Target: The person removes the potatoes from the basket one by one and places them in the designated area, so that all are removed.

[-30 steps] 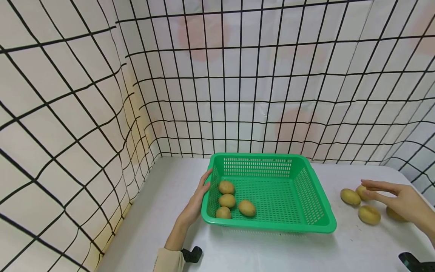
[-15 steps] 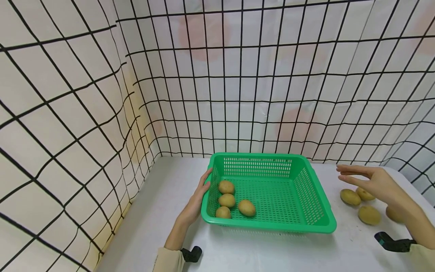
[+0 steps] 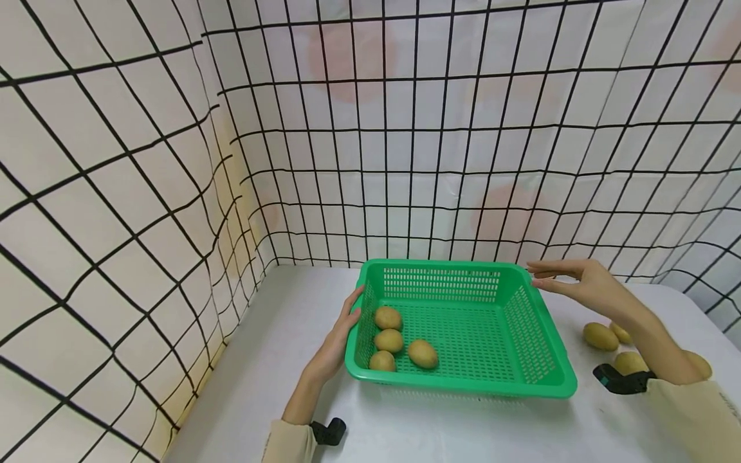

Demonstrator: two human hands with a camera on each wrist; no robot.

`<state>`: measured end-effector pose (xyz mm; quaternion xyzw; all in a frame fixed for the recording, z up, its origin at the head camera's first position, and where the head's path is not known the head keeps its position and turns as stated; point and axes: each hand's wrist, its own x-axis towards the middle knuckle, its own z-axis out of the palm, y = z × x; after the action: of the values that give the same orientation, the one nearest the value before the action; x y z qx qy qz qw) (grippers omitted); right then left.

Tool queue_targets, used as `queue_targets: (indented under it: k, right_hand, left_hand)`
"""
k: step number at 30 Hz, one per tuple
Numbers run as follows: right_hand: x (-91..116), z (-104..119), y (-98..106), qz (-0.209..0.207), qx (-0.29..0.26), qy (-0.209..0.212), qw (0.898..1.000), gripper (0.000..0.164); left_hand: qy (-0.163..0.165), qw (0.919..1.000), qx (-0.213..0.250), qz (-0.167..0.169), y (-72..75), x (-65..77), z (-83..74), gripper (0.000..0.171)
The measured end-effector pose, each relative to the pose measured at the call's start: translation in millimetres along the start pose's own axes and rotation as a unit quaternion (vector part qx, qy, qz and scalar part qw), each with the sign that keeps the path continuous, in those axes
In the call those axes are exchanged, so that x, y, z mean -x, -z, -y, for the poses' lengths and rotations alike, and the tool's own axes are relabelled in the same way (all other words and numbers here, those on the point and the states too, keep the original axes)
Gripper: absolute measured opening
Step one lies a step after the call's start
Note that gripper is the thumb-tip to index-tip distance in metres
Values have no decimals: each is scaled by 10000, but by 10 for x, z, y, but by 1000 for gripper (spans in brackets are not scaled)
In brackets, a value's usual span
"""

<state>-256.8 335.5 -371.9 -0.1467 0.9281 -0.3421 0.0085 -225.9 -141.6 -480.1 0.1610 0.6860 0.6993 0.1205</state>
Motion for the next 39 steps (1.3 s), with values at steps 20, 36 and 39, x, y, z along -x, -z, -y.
queue_targets:
  k: [20, 36, 39]
  right_hand:
    - [-479, 500, -283, 346, -392, 578, 9970, 48]
    - [-769, 784, -573, 651, -374, 1040, 9917, 48]
    - [-826, 803, -637, 754, -454, 1113, 9899, 47]
  left_hand:
    - [39, 9999, -71, -100, 3, 4, -3, 52]
    - [31, 9999, -147, -81, 5, -3, -8, 54]
    - [23, 9998, -180, -84, 10, -5, -1, 54]
